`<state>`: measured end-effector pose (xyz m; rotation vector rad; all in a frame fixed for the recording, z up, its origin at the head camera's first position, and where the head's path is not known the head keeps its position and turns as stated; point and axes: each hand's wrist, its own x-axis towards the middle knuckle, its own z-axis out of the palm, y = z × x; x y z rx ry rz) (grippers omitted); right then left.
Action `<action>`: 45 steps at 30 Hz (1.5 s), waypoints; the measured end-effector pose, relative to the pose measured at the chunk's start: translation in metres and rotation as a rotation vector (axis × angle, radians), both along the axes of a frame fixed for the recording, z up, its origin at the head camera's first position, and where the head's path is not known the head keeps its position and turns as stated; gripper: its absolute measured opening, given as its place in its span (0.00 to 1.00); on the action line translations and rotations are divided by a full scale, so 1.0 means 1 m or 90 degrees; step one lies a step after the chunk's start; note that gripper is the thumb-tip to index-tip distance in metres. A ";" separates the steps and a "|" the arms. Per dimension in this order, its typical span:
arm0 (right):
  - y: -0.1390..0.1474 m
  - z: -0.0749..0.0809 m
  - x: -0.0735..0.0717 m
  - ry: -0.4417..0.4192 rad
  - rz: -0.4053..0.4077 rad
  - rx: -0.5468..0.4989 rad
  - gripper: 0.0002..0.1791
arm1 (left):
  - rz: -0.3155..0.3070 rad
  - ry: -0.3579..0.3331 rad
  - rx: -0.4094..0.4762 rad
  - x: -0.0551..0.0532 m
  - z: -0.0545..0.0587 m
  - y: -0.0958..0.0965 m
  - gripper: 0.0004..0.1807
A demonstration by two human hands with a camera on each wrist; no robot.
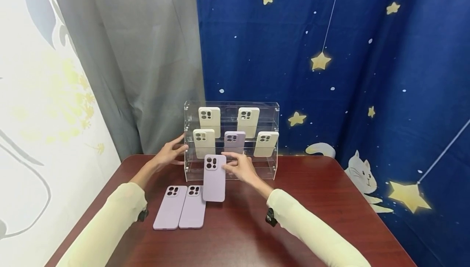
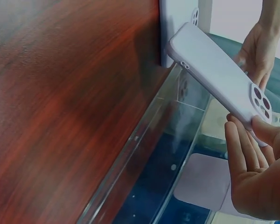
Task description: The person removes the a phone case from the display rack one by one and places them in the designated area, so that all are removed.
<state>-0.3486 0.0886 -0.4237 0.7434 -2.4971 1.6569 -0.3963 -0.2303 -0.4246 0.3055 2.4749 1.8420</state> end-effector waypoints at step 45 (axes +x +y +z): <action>0.005 -0.060 0.007 -0.183 0.020 0.073 0.25 | -0.001 -0.003 0.006 0.001 0.001 0.000 0.37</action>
